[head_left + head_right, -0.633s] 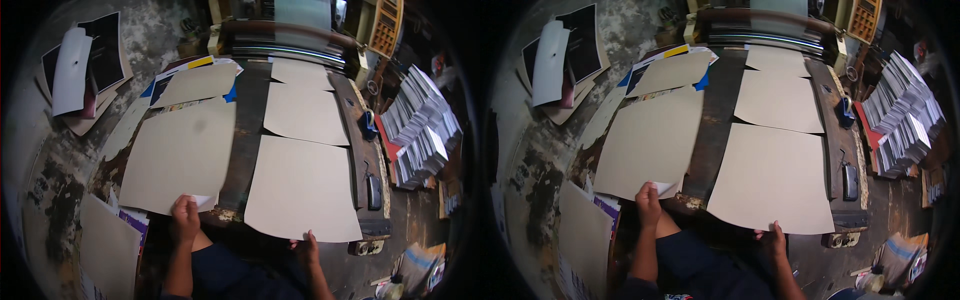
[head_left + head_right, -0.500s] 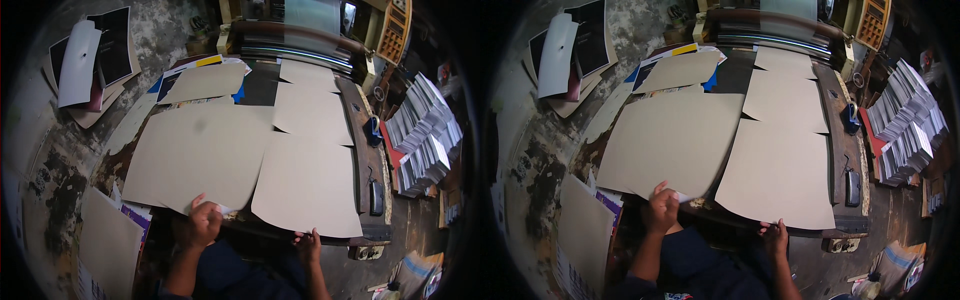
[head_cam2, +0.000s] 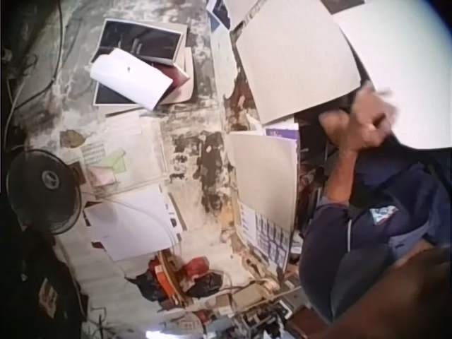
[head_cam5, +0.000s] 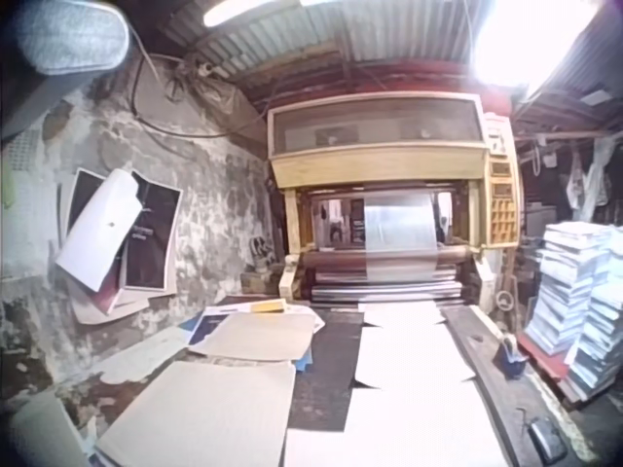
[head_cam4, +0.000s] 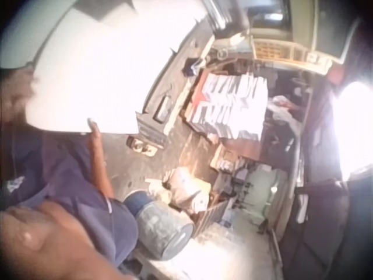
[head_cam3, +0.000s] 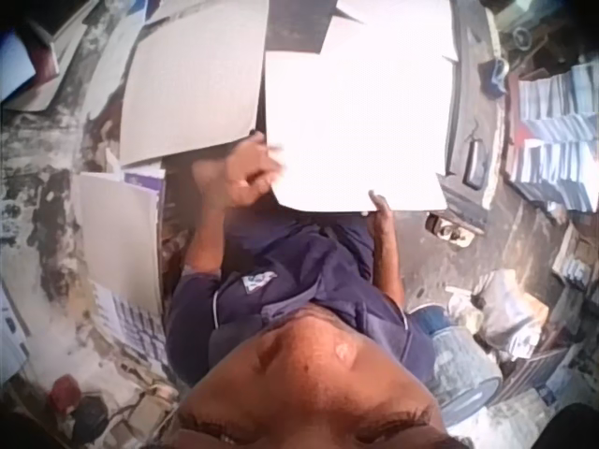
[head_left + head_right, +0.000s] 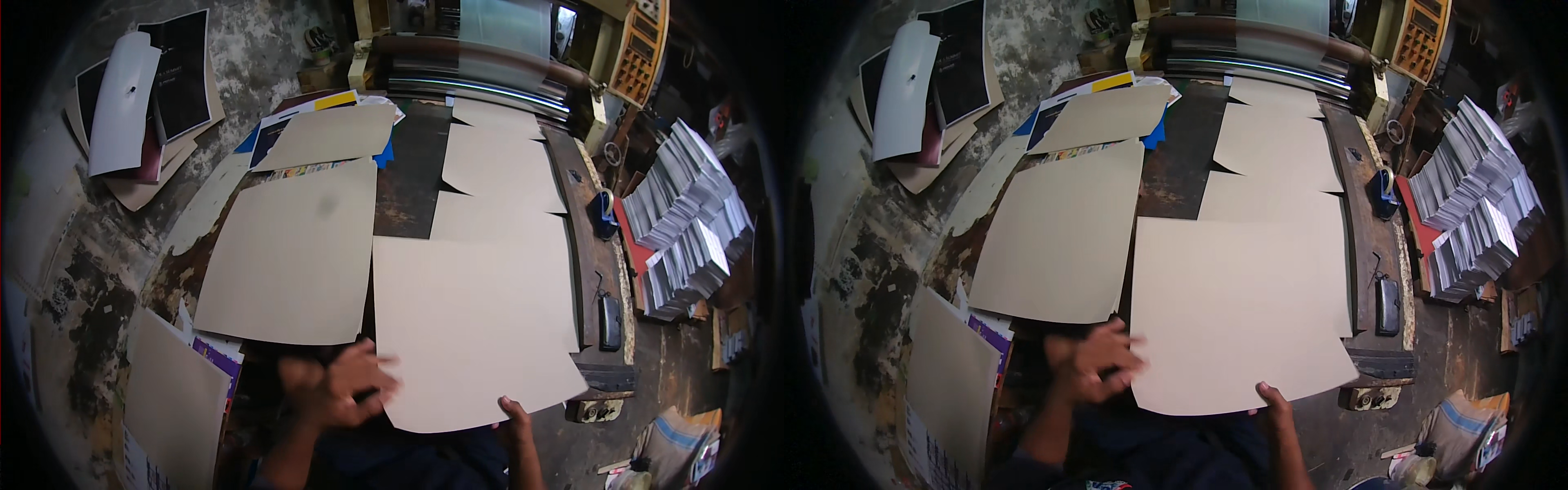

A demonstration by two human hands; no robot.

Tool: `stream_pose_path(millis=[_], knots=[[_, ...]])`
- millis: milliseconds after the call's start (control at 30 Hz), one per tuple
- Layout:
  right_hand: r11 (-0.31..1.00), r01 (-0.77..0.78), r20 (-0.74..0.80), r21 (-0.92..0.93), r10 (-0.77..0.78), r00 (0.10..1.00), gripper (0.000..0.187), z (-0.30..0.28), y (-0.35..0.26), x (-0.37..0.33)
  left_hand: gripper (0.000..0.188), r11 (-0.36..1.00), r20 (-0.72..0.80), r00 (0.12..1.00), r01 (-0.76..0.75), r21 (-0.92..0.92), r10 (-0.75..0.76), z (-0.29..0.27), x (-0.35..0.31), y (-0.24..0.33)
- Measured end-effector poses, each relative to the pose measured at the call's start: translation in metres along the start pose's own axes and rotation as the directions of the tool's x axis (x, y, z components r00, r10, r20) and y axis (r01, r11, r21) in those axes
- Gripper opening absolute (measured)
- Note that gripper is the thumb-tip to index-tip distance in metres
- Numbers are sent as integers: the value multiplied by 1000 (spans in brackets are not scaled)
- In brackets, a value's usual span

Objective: The person repeatedly takes sheets of cardboard from a stack and places them onto a machine feed table, aligning and guiding each sheet toward the rollers.

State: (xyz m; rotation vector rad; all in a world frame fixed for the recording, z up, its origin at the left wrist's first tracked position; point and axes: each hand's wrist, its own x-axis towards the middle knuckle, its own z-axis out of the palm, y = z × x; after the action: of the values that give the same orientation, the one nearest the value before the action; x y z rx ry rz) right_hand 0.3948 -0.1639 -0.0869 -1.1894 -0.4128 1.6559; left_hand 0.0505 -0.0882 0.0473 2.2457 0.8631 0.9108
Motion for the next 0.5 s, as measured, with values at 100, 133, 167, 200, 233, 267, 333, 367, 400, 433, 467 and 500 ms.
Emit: stream_pose_path(millis=[100, 133, 167, 200, 233, 267, 333, 367, 400, 433, 467, 500], knots=[[1000, -14, -160, 8, 15, 987, 34, -6, 11, -14, 34, 938, -239, 963, 190, 290, -121, -21, 4, -21], [1000, -20, -160, 9, 21, 987, 34, -2, 12, -18, 34, 937, -237, 963, 195, 290, -127, -27, -1, -30], [999, -38, -175, 8, 38, 984, 34, 2, 13, -24, 39, 937, -259, 945, 262, 232, -200, -31, -9, -43], [998, -59, -194, 5, 59, 979, 34, 3, 14, -29, 44, 929, -275, 921, 328, 169, -275, -34, -15, -53], [997, -72, -199, 6, 72, 977, 34, 2, 17, -30, 44, 926, -268, 919, 339, 165, -288, -36, -19, -62], [997, -70, -193, -16, 66, 979, 35, -4, 22, -33, 42, 925, -289, 899, 369, 94, -329, -36, -20, -66], [995, -91, -201, -40, 81, 976, 36, -14, 31, -41, 38, 913, -308, 870, 408, 9, -386, -36, -20, -72], [996, -81, -181, -41, 73, 981, 36, -17, 33, -42, 38, 906, -304, 863, 424, 4, -403, -37, -20, -72], [997, -67, -163, -41, 59, 985, 37, -17, 34, -42, 36, 903, -301, 855, 425, -58, -421, -36, -19, -74], [996, -79, -168, -43, 71, 983, 37, -17, 34, -44, 35, 898, -300, 847, 424, -119, -439, -35, -18, -75], [997, -75, -170, -25, 69, 983, 37, -14, 34, -47, 33, 893, -287, 846, 426, -143, -450, -35, -17, -73], [998, -65, -171, -5, 63, 983, 37, -12, 34, -48, 33, 891, -286, 843, 431, -145, -455, -35, -17, -73]])
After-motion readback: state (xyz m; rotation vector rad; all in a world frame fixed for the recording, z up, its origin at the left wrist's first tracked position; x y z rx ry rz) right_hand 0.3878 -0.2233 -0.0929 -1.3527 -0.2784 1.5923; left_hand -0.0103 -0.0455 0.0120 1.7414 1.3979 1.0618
